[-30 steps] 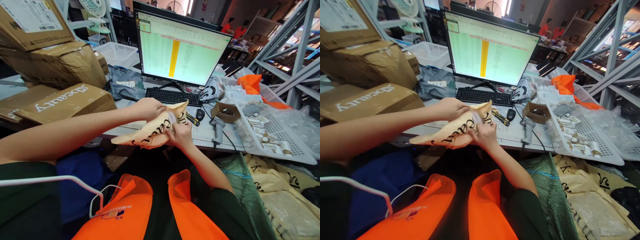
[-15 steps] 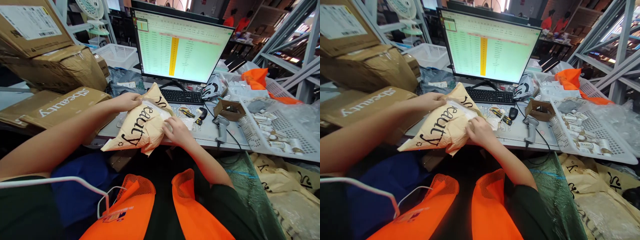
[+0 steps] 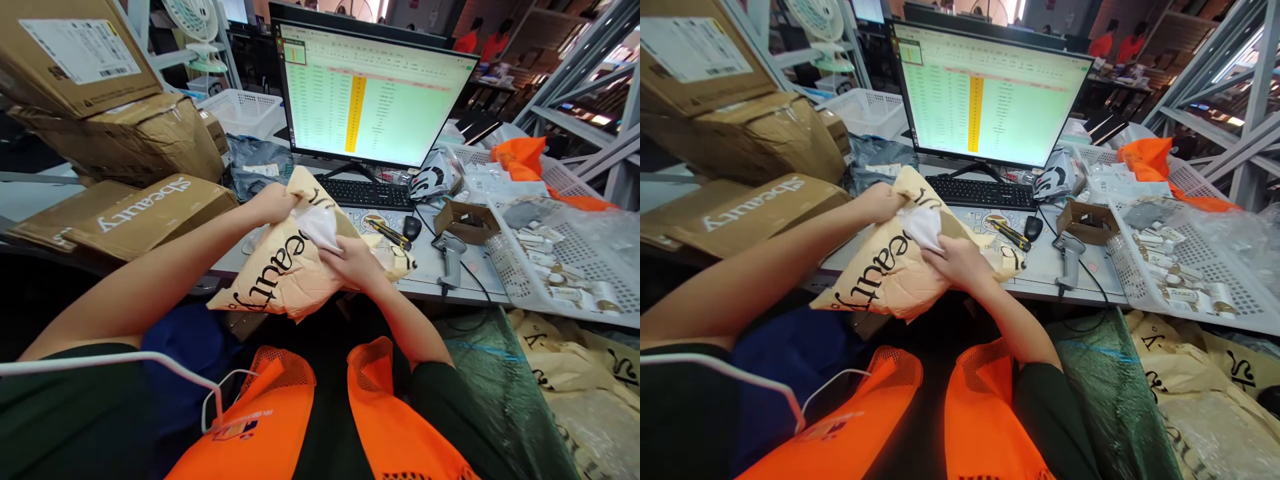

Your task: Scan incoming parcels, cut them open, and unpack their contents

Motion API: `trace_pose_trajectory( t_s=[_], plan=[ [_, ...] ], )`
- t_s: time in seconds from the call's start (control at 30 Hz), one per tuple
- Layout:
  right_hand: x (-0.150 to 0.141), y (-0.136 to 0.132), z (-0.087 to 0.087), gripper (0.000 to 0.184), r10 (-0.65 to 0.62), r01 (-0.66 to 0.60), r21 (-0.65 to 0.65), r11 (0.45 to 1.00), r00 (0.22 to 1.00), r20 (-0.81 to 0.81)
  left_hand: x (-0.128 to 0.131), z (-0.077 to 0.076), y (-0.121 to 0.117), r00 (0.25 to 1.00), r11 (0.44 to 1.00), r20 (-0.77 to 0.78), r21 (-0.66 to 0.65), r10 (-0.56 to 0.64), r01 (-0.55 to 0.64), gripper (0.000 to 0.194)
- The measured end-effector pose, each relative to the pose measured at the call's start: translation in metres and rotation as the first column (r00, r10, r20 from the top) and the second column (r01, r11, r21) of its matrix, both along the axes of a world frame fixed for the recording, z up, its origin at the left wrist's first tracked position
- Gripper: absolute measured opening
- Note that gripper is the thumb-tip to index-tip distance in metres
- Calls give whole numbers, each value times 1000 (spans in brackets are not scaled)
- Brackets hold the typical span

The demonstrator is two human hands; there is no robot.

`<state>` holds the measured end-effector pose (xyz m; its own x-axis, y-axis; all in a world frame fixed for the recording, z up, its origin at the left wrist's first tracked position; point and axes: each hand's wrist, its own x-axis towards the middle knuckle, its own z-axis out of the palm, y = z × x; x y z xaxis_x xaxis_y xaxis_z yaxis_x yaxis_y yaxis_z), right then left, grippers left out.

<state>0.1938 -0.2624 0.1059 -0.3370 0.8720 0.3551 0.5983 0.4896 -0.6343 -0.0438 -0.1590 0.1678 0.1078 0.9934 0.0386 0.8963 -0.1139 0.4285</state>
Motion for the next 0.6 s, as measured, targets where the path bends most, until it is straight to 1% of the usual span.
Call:
trace_pose_trajectory(
  t_s=[0.03,0.07,0.1,0.13,0.17,0.23,0.3,0.33,0.37,0.4,0.43,0.47,0.5,0.53,0.6],
  plan=[
    [11,-7,2,36,-55,58,69,996,997,-55,-4,-5,-4,1000,1000,10,13,0,0,49],
    [23,-11,3,40,-131,150,122,981,981,-145,-8,-12,-10,999,999,46,33,-18,16,49],
    [36,-12,4,43,-223,267,156,951,942,-251,-12,-20,-18,995,998,93,51,-44,40,50],
    [48,-10,5,45,-317,396,176,901,879,-357,-14,-29,-27,988,996,140,71,-71,62,51],
    [60,-4,7,47,-398,522,189,832,799,-452,-15,-40,-36,978,992,183,90,-99,83,53],
    [81,12,12,51,-493,710,210,672,640,-590,-13,-65,-55,956,985,249,118,-153,127,58],
    [94,33,18,56,-543,818,194,542,517,-661,-9,-91,-72,930,976,300,126,-210,179,62],
    [98,42,20,60,-570,851,162,500,464,-678,-7,-102,-78,915,971,327,122,-236,206,62],
    [100,50,21,64,-595,871,118,477,419,-686,-6,-113,-83,901,967,351,108,-255,231,62],
    [99,56,21,67,-614,879,68,472,384,-690,-6,-121,-87,889,965,375,91,-263,247,62],
    [95,60,21,69,-625,875,21,484,363,-691,-6,-128,-89,879,967,405,75,-252,243,63],
    [89,62,19,70,-628,859,-18,511,359,-690,-6,-132,-91,863,973,453,63,-226,223,69],
    [80,61,15,70,-626,833,-46,551,376,-683,-6,-134,-92,830,979,523,57,-196,195,80],
    [70,58,11,70,-621,802,-64,594,407,-670,-5,-134,-93,773,985,612,60,-166,164,95],
    [45,49,0,68,-614,746,-89,660,467,-636,-1,-128,-95,617,990,776,71,-131,122,121]
  ],
)
